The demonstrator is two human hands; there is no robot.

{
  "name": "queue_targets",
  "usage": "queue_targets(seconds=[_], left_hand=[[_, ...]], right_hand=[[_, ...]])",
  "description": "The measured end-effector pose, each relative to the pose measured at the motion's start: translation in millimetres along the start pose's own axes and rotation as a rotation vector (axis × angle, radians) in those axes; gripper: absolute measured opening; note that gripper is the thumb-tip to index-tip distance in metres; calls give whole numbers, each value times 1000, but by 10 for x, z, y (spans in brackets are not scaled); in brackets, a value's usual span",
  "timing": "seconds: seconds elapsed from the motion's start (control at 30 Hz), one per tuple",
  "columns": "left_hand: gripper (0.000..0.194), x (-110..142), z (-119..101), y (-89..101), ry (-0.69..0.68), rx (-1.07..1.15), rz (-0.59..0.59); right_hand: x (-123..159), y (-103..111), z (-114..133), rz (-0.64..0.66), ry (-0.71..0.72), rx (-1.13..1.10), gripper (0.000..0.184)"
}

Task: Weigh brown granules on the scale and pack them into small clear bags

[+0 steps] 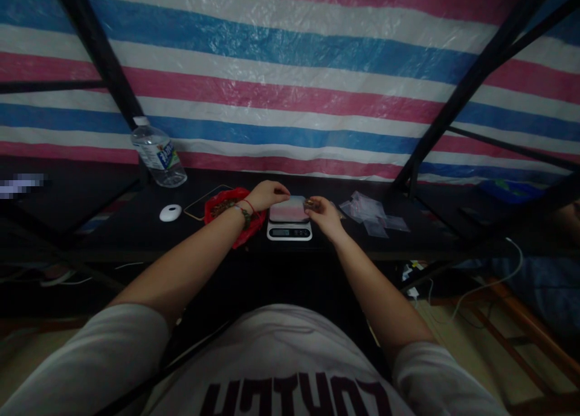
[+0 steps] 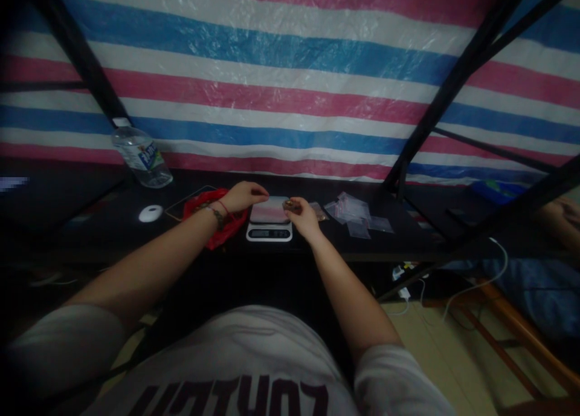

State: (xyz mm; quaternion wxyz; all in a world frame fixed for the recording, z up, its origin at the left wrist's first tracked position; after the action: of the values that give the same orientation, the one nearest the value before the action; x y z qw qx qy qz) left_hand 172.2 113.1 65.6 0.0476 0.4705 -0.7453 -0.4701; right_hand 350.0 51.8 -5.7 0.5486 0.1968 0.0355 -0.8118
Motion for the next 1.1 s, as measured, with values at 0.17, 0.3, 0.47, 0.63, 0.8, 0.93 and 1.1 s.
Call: queue_targets(seconds=[0.17,0.3,0.47,0.63,0.8,0.93,1.1], left_hand=[[28,-18,-520,-83,-229,-84,178],[24,-33,-670,-116,-275,-154,211],[28,7,-389,172,-189,-182,175],[27,302,342,535,-35,-353,200],[22,616,783,597,11,-487,250],[25,761,582,634,-49,-483,174],[26,1162,54,401,-286,-331,231]], right_hand=[[124,-225,106,94,-11,-61,47],[164,-311,110,125,-32,-134,46],[156,-303,85,97,-37,-146,45],[138,-275,73,79,-44,-146,44],[137,-253,74,77,-41,-120,45],[140,-226,90,83,-45,-117,45],[125,-191,94,76,-64,-158,47]])
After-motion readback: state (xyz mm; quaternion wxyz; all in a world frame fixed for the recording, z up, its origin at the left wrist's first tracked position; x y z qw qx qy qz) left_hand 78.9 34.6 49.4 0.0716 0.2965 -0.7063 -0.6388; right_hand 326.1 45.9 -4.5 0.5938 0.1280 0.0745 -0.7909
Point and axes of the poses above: each hand's wrist, its own x-axis away from the middle knuckle, its own y-axis out of the back of the hand, z = x × y, the point moved 9 cm from there along -x, towards the middle knuckle, and after that the axes turned 7 degrees about -z, right-handed, at the moved point
